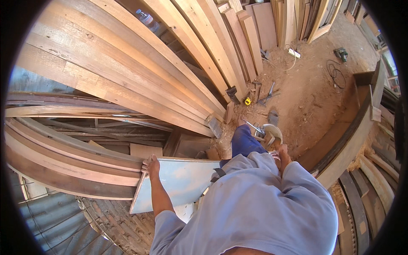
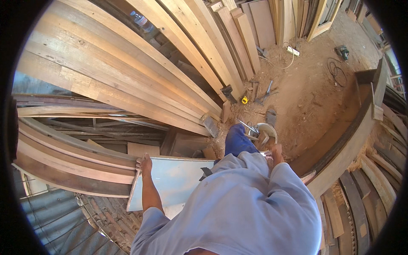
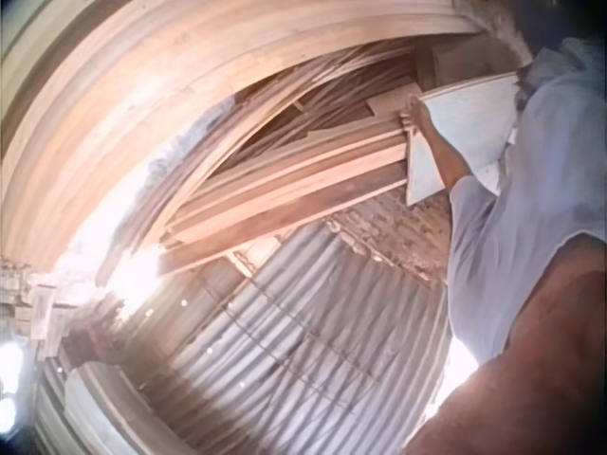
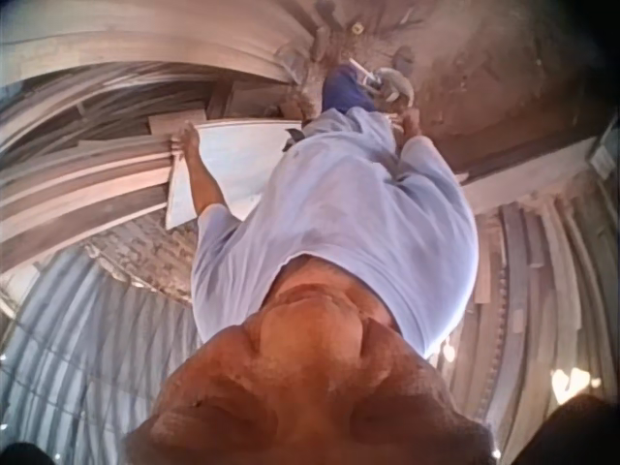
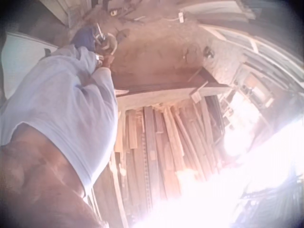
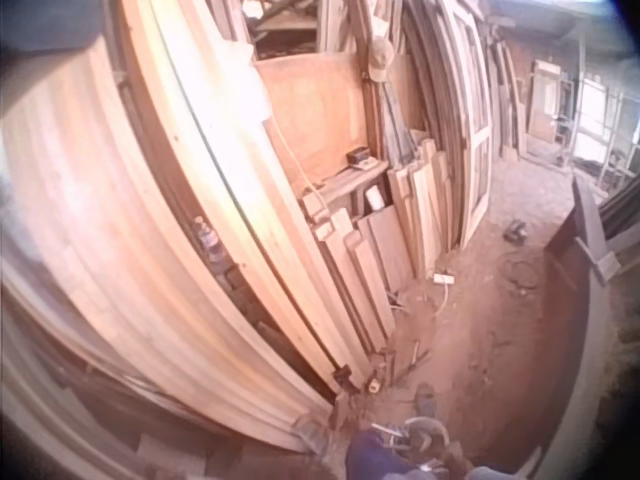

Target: The person moves wood shavings, shifts several planks and boards of different sizes, and moves a bucket and small panels by hand in a wood workshop environment.

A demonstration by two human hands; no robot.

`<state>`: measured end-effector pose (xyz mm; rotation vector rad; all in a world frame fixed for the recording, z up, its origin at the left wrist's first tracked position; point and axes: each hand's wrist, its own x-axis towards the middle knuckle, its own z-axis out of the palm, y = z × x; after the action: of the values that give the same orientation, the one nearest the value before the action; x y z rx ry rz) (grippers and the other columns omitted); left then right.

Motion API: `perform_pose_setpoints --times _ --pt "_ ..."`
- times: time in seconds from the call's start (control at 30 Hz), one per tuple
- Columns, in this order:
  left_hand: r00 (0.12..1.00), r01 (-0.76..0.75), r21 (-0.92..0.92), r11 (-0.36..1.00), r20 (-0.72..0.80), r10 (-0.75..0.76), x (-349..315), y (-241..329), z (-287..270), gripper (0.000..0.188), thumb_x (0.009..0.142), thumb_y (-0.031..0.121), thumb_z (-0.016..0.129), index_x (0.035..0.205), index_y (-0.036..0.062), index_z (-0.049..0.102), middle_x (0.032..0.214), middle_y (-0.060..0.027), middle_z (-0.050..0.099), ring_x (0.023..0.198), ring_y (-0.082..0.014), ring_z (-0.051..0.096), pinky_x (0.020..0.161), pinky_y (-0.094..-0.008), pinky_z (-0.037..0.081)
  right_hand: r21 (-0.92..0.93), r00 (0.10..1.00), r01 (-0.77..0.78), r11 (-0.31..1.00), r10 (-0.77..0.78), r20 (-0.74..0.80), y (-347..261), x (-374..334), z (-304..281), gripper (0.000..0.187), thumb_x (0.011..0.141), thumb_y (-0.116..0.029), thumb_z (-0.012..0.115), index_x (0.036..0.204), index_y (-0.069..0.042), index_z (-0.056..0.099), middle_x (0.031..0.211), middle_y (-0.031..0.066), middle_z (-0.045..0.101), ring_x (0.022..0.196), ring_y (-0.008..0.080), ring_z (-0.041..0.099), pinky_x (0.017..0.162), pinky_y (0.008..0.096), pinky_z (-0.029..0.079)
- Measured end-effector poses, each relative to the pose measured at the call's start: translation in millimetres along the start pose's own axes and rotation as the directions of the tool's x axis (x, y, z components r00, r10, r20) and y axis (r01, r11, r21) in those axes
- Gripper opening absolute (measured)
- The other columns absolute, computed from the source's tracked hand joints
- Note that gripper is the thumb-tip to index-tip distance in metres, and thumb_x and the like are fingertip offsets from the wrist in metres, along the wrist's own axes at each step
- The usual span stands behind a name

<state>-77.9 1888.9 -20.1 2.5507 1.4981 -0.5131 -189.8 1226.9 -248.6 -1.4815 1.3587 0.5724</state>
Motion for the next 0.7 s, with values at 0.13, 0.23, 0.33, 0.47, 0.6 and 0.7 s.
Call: perform_pose_setpoints --times 0.13,0.23,0.33,0.47,0.6,0.7 --pt "0.999 0.017 0.049 0.999 0.029 -0.018 12 -20 1 0.087 0.085 0.066 0.039 0.139 -0.0007 0.026 0.142 -0.0289 0.024 0.132 -0.046 0.019 0.103 -0.0647 0.021 0.096 0.998 -0.054 0.994 0.055 -0.009 -17 -18 2 0.041 0.084 -0.027 0.057 0.11 0.005 0.053 0.088 0.0278 0.064 0.078 0.0422 0.066 0.063 0.05 0.055" --pt "0.997 0.053 0.029 0.998 0.052 -0.054 -4 -8 -6 0.086 0.086 0.067 0.039 0.14 0.0012 0.027 0.144 -0.0266 0.024 0.132 -0.046 0.018 0.102 -0.0685 0.019 0.221 0.998 -0.051 0.974 0.055 -0.01 -36 -63 -12 0.036 0.085 -0.025 0.055 0.107 0.004 0.056 0.085 0.0272 0.065 0.077 0.042 0.066 0.063 0.0501 0.055" --pt "1.0 -0.023 0.026 0.999 -0.004 0.023 18 -20 13 0.085 0.086 0.066 0.038 0.14 0.0021 0.027 0.145 -0.0244 0.024 0.134 -0.045 0.017 0.102 -0.0701 0.017 0.197 0.995 -0.056 0.979 0.071 -0.068 -40 -60 -15 0.029 0.084 -0.018 0.057 0.104 0.004 0.058 0.082 0.0264 0.065 0.072 0.041 0.067 0.059 0.0518 0.056" --pt "0.998 0.065 0.018 0.998 0.012 -0.065 -3 -6 -9 0.081 0.085 0.065 0.04 0.135 0.0012 0.03 0.141 -0.024 0.027 0.132 -0.0432 0.019 0.1 -0.0705 0.018 0.198 0.987 -0.11 0.974 0.131 -0.098 -40 -49 -7 0.028 0.085 -0.013 0.053 0.106 0.005 0.059 0.091 0.0283 0.065 0.08 0.0426 0.066 0.06 0.0552 0.056" --pt "0.986 0.132 -0.004 0.991 -0.103 -0.131 -4 -39 -24 0.076 0.084 0.063 0.041 0.127 -0.0006 0.035 0.135 -0.024 0.032 0.13 -0.0418 0.022 0.099 -0.0706 0.019 0.128 0.995 -0.064 0.99 0.073 -0.067 -41 -47 25 0.027 0.085 -0.012 0.052 0.103 0.005 0.059 0.087 0.0279 0.065 0.081 0.0425 0.067 0.061 0.0557 0.056" --pt "0.992 -0.099 -0.053 0.994 0.067 0.102 30 55 82 0.076 0.085 0.062 0.042 0.127 -0.0005 0.035 0.136 -0.024 0.032 0.131 -0.0417 0.022 0.099 -0.0704 0.02 -0.063 0.944 0.168 0.984 -0.179 -0.276 91 131 -120 0.034 0.081 -0.021 0.062 0.1 0.007 0.059 0.082 0.0267 0.065 0.075 0.0427 0.067 0.054 0.0519 0.056"
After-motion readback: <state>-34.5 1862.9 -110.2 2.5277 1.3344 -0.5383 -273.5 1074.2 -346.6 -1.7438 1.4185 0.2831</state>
